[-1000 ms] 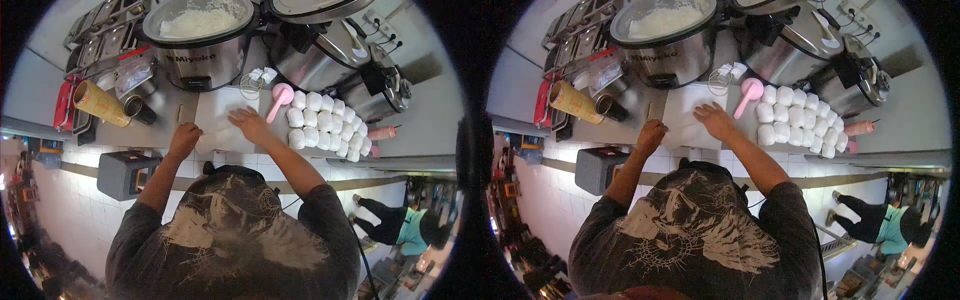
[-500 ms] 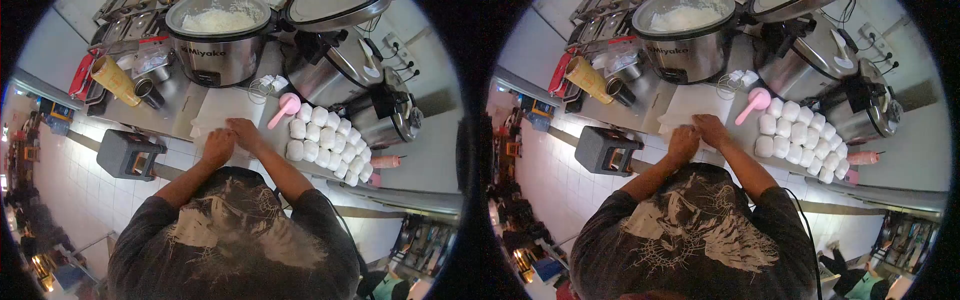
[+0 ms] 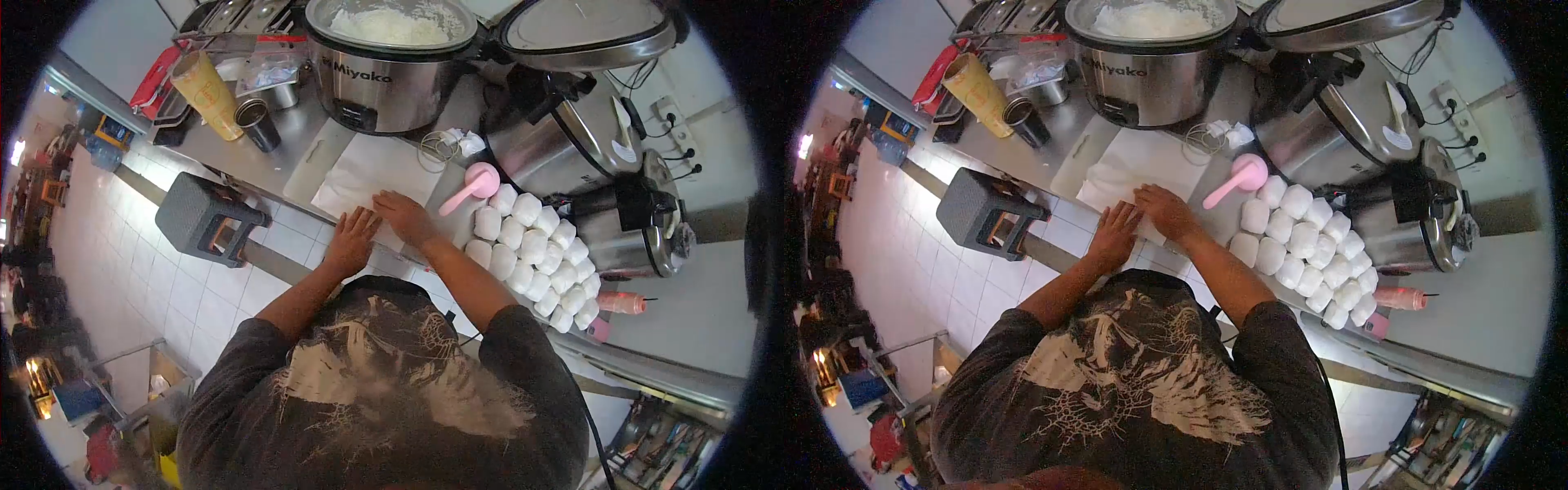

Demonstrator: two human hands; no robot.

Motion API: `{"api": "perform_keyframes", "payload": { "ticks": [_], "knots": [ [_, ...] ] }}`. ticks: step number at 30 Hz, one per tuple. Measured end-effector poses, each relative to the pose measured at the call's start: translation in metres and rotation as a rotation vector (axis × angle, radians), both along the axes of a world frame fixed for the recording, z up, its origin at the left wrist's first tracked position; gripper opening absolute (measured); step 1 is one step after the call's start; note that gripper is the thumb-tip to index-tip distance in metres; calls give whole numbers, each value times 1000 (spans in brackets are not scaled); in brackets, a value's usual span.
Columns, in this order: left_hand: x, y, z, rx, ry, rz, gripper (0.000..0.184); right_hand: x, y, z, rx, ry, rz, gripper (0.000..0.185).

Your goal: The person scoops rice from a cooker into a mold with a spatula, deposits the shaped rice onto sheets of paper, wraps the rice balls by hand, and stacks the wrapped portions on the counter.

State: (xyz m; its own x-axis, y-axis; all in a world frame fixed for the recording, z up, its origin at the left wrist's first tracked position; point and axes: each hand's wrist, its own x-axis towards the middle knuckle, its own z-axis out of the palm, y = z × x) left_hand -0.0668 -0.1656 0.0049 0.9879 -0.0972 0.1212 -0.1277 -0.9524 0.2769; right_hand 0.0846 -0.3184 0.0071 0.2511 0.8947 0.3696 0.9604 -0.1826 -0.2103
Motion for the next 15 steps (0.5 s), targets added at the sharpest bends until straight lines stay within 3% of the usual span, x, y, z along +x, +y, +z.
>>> {"api": "perform_keyframes", "payload": {
  "ticks": [3,5,7,8,10,12,14,15],
  "knots": [
    [2,7,9,-130,90,-16,58,-5,0,-5,-4,66,-11,38],
    [12,8,4,-186,-222,-26,59,-15,-2,3,16,133,-36,39],
    [32,1,37,-32,-153,-35,61,-26,4,31,-128,582,-290,42],
    [37,-1,50,120,-88,-38,63,-26,3,21,-127,583,-294,42],
    [39,2,26,91,-44,9,65,-19,-1,-18,-84,180,-148,50],
    [40,8,0,64,-2,51,68,-33,2,-32,-45,243,-253,57],
    [33,15,-16,-199,69,219,72,-41,8,-32,-3,316,-365,65],
    [32,18,-14,-200,76,211,72,-44,11,-26,-80,359,-450,72]
  ]
}}
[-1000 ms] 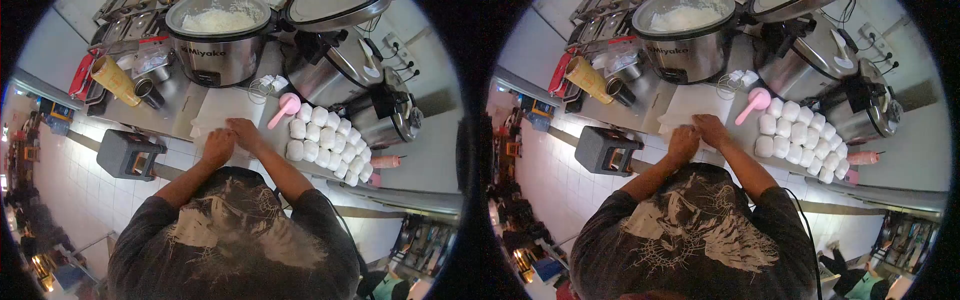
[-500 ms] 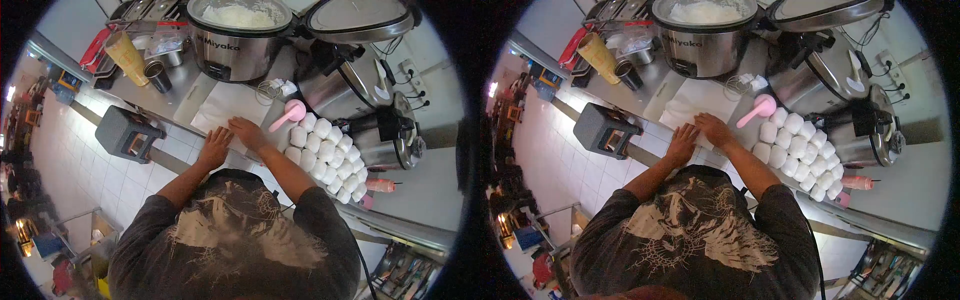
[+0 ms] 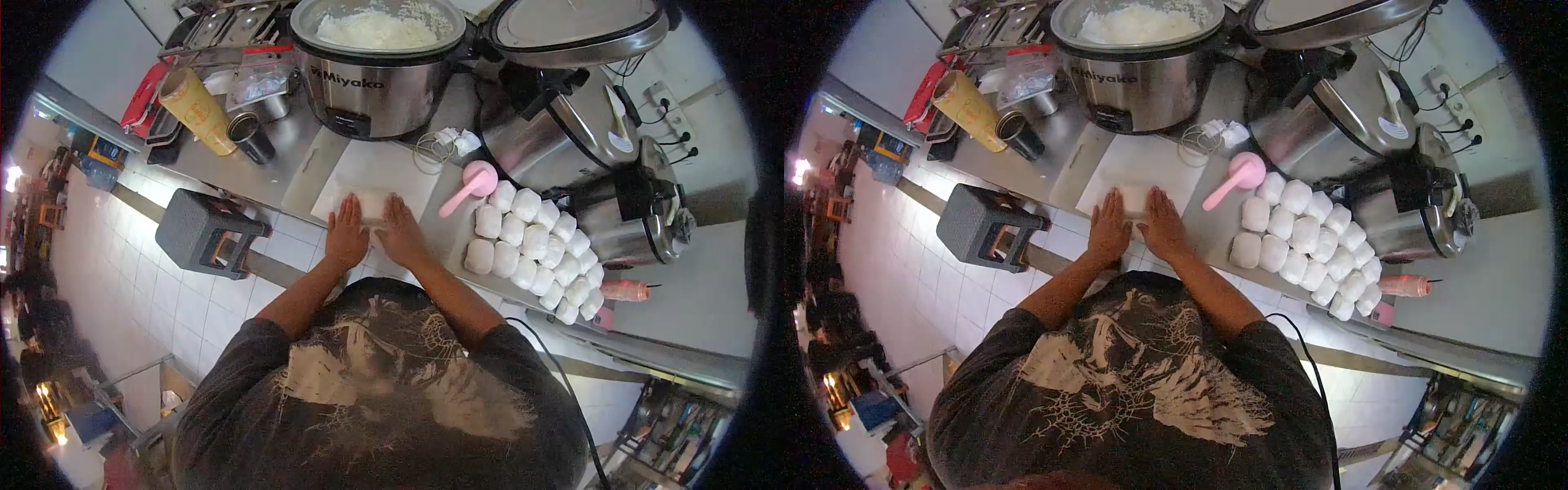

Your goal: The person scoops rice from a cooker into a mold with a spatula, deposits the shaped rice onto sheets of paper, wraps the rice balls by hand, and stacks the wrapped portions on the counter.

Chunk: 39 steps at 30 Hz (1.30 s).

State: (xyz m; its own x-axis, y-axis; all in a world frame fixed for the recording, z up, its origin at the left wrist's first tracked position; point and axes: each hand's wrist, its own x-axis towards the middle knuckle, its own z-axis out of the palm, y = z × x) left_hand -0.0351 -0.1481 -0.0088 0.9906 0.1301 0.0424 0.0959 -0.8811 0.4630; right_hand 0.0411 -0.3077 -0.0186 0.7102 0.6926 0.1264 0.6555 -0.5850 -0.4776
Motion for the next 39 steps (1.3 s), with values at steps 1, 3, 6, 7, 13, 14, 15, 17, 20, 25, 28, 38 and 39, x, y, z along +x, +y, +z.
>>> {"api": "perform_keyframes", "payload": {
  "ticks": [1,3,6,7,13,14,15,17,20,25,28,38,39],
  "knots": [
    [-2,2,3,24,54,7,73,-3,2,8,-81,59,-70,79],
    [-5,1,1,42,116,13,74,-8,5,25,-175,93,-155,82],
    [0,2,-5,107,71,92,74,-11,7,35,-331,90,-222,88],
    [2,4,-5,86,101,105,72,-11,7,37,-396,60,-213,90],
    [-2,10,-20,-1,-13,138,65,-11,7,43,-466,-2,-126,95],
    [-1,11,-22,-6,-46,159,65,-11,9,43,-469,2,-132,95],
    [0,12,-22,-9,-43,152,65,-11,12,44,-498,12,-133,96],
    [-1,17,-22,-4,-29,120,66,-13,20,46,-532,28,-142,96],
    [6,26,-29,53,88,34,64,-13,28,50,-544,112,-179,97],
    [16,38,19,-2,186,-8,57,17,20,69,-637,169,70,87],
    [23,47,21,-3,181,72,47,42,16,82,-671,261,189,65],
    [55,54,32,-110,-142,85,31,59,20,34,-121,62,-125,24],
    [58,58,36,-110,-142,83,31,59,22,40,-88,59,-194,25]
  ]
}}
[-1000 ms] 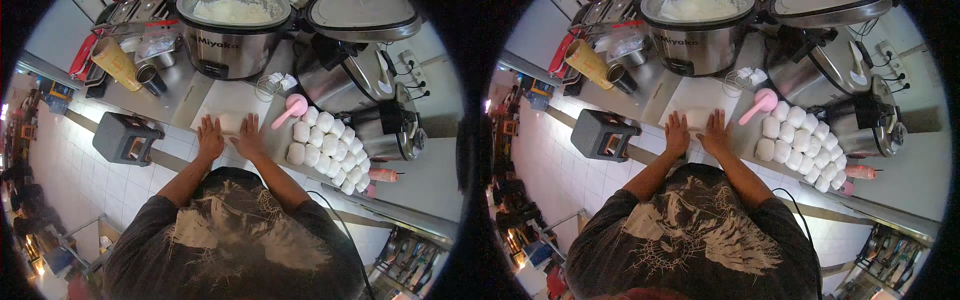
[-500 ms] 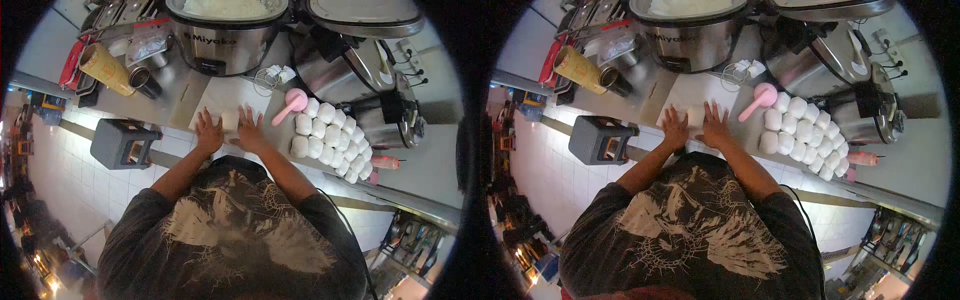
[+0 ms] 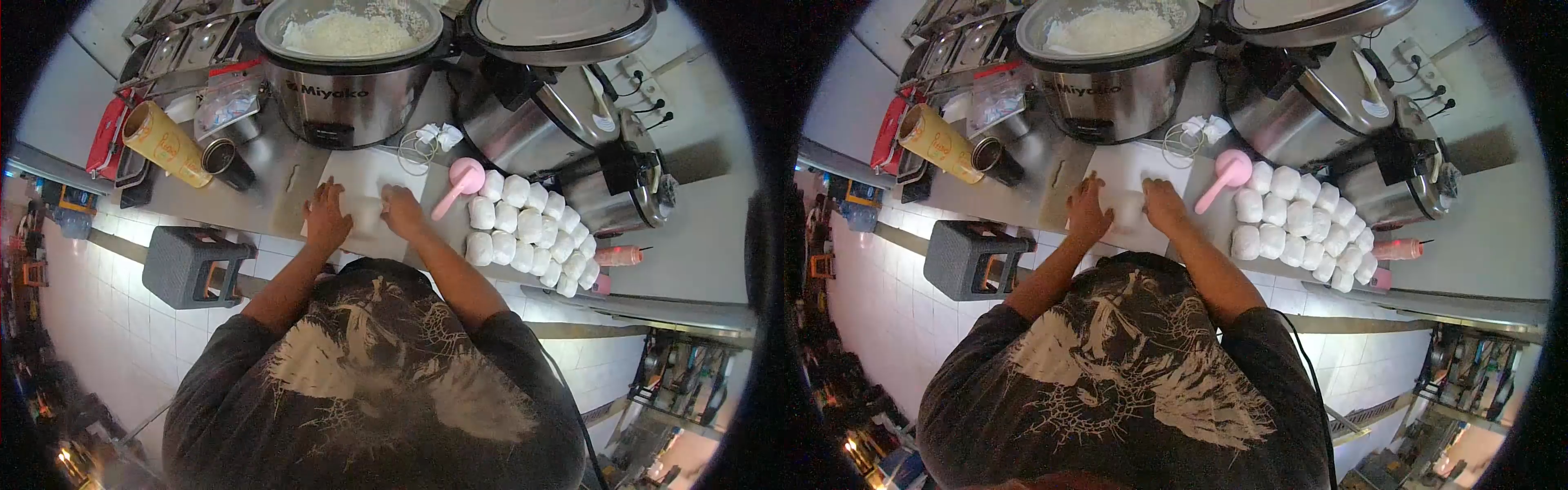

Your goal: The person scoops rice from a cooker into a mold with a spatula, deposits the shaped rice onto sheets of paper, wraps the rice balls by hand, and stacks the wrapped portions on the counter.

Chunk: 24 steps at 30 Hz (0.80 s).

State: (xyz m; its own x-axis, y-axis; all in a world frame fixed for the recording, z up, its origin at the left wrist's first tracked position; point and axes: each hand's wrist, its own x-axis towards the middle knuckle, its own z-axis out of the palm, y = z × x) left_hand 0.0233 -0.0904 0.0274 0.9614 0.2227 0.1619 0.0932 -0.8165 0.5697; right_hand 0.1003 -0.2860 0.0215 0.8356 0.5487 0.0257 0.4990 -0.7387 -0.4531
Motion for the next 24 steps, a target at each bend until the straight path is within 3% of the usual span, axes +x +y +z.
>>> {"api": "perform_keyframes", "payload": {
  "ticks": [2,6,8,10,14,16,18,21,24],
  "knots": [
    [15,9,7,87,346,-162,34,3,2,-1,29,-8,-74,27],
    [28,14,12,111,514,-250,27,10,4,-10,-79,207,-90,23],
    [20,12,-13,320,334,-363,25,0,5,-8,-58,250,-103,22],
    [-3,12,-19,288,224,-353,26,-19,2,-7,-19,-60,-43,17],
    [-21,11,-44,359,43,-368,34,-35,-6,-5,140,-48,-99,17],
    [-23,19,-44,422,-7,-431,36,-30,-18,-23,-71,-274,213,27],
    [-25,27,-36,489,-61,-497,39,-32,-31,-29,-19,-208,248,30],
    [-25,37,-14,477,137,-624,42,-41,-41,-13,50,-178,313,38],
    [-27,47,-12,460,-74,-751,45,-50,-43,-13,30,-220,342,39]
  ]
}}
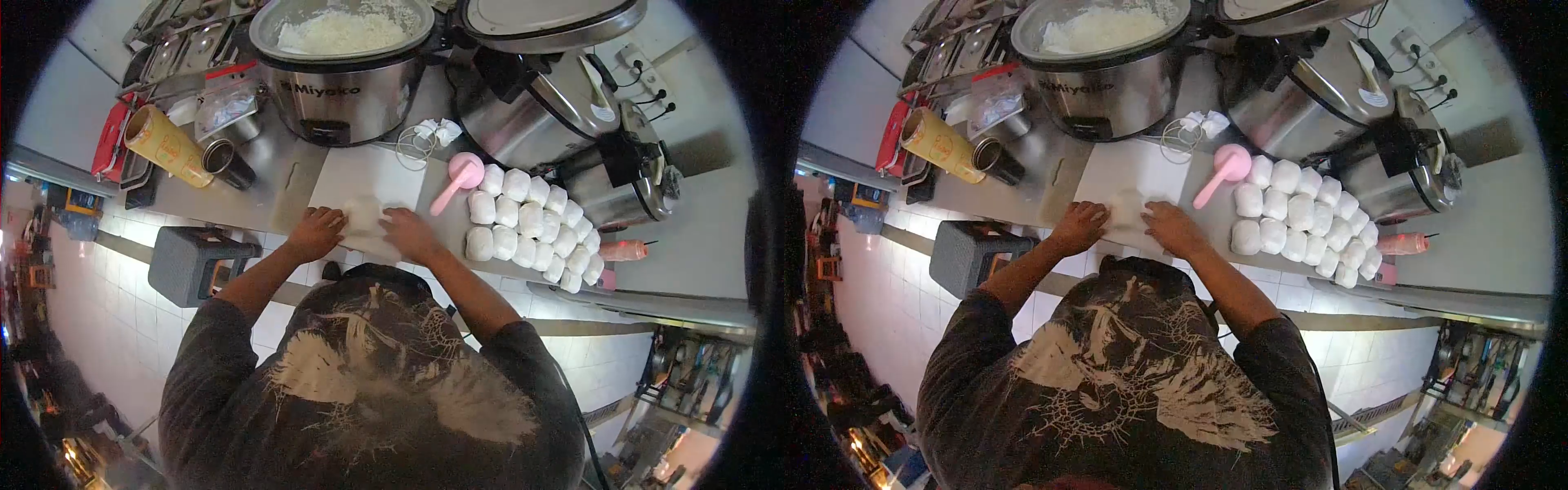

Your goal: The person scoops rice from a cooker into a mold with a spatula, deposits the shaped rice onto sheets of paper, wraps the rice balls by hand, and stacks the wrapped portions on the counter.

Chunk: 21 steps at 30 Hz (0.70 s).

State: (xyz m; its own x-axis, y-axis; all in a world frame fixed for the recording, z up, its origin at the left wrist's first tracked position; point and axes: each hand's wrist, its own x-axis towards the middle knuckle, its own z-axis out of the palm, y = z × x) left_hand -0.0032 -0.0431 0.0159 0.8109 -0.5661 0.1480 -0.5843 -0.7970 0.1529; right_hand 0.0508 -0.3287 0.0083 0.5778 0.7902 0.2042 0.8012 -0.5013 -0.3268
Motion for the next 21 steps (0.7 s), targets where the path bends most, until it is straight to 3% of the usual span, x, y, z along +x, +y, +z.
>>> {"api": "perform_keyframes", "payload": {
  "ticks": [2,6,8,12,14,15,17,21],
  "knots": [
    [5,1,-2,43,93,-30,42,1,0,-8,-33,-20,-10,37],
    [19,13,-3,-76,21,-191,34,8,3,-16,-7,56,41,29],
    [29,11,2,75,265,-179,28,16,4,-22,52,56,24,25],
    [38,24,-10,-82,44,-352,23,29,18,-5,-11,289,-130,18],
    [42,12,-8,69,218,-90,20,35,26,5,-40,408,-225,18],
    [46,7,-1,69,217,-93,20,37,30,14,-23,498,-330,23],
    [57,1,16,-340,703,306,33,44,37,16,-5,586,-436,28],
    [76,-2,-16,-301,669,311,50,61,52,6,-235,390,-325,36]
  ]
}}
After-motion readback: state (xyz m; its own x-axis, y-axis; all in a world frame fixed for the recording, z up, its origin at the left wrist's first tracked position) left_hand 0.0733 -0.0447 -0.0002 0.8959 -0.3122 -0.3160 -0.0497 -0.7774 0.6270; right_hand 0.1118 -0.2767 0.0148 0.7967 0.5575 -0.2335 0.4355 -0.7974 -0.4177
